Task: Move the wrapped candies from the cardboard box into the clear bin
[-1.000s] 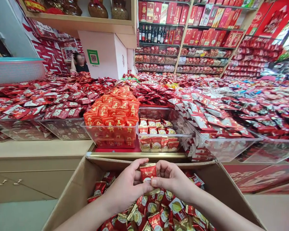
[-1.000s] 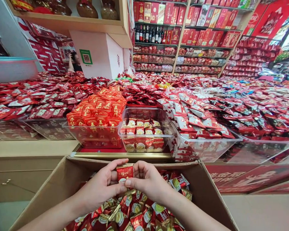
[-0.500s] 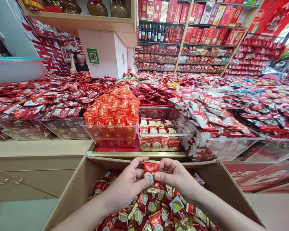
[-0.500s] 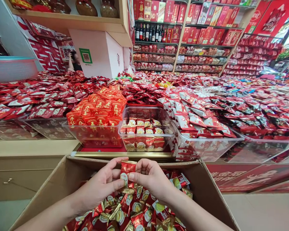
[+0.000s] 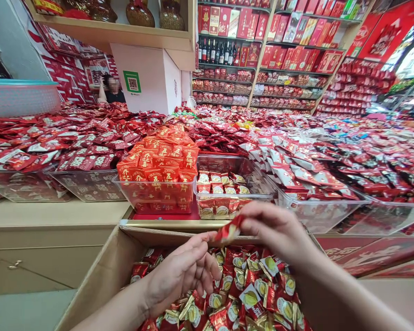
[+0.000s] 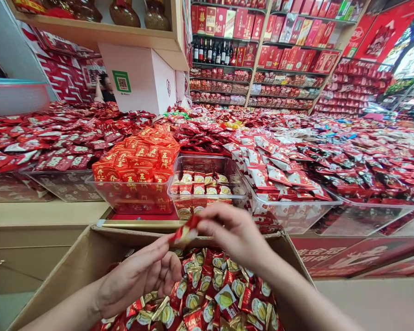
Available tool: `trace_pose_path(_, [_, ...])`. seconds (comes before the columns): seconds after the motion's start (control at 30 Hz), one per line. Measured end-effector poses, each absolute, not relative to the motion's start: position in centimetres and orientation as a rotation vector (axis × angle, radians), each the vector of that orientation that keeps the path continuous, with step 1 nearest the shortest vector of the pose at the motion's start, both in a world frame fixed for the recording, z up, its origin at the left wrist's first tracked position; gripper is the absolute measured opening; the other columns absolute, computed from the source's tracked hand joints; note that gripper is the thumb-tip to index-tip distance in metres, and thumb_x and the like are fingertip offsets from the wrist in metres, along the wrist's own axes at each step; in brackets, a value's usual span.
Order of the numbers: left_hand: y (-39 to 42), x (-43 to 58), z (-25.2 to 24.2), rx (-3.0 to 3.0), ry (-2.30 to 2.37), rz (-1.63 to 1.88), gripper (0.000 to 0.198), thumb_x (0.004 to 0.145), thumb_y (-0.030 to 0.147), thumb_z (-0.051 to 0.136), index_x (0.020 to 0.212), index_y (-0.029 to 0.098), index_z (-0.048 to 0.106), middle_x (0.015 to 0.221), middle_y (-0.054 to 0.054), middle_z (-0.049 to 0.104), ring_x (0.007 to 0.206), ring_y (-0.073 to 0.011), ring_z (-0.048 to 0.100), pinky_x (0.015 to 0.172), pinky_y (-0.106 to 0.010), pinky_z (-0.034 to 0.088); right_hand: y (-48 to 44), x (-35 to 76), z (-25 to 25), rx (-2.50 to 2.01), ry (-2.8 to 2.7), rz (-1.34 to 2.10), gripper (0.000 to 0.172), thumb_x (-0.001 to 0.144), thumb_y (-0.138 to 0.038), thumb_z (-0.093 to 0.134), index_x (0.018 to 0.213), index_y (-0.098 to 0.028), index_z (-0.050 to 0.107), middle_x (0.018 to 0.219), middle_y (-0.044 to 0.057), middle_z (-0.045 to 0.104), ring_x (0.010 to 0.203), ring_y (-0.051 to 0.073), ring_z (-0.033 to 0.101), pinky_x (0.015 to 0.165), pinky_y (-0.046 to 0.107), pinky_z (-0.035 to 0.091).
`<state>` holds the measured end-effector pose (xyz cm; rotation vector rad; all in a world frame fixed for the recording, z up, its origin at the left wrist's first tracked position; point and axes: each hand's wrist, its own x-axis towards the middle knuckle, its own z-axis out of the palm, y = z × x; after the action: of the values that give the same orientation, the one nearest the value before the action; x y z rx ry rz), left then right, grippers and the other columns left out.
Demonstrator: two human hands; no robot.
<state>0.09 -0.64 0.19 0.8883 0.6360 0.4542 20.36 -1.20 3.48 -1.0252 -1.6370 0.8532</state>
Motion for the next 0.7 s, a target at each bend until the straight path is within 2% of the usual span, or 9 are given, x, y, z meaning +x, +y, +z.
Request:
trace_pose_path(0.13, [-0.7,0.1,0.0,0.995,0.677,0.384,0.036,0.08,0.035,0.049,0.11,0.015,0.041,0.075,-0.005,0.059,0.059,-0.0112,0.054,0.052,-0.021,0.032,2.1,23.3,8.4,-1.263,-1.77,0.251,0.014,0.072,-0.028,0.056,0.08,-0.019,0.062,0.072,0.002,0.062,0.065,0.014,0.056,0.06,0.027,0.042])
trace_pose_path(0.23, [-0.8,0.3,-0.4,1.102,0.684,0.317,0.034,0.077,0.036,0.053,0.103,0.015,0.047,0.075,-0.004,0.059,0.057,-0.0104,0.054,0.05,-0.021,0.032,5.0,24.5,9.7,-1.498,-2.049,0.033,0.016,0.071,-0.026,0.054,0.08,-0.018,0.065,0.074,0.003,0.064,0.068,0.016,0.056,0.063,0.028,0.04])
trace_pose_path(0.5, [-0.6,0.3,-0.5,1.209,0.748,0.324,0.034,0.074,0.037,0.055,0.099,0.015,0.049,0.073,-0.004,0.06,0.058,-0.0119,0.055,0.05,-0.021,0.033,9.5,24.3,8.7,-1.722,-2.564,0.357,0.017,0.064,-0.027,0.058,0.076,-0.019,0.066,0.072,0.0,0.065,0.064,0.014,0.055,0.057,0.023,0.038])
trace_pose_path(0.7, [-0.6,0.1,-0.8,1.257,0.706,0.302,0.04,0.07,0.04,0.058,0.099,0.014,0.049,0.074,-0.003,0.058,0.059,-0.0112,0.054,0.052,-0.022,0.034,10.3,23.3,7.9,-1.854,-2.674,0.377,0.017,0.061,-0.02,0.055,0.074,-0.016,0.065,0.071,0.003,0.064,0.064,0.015,0.054,0.054,0.023,0.037])
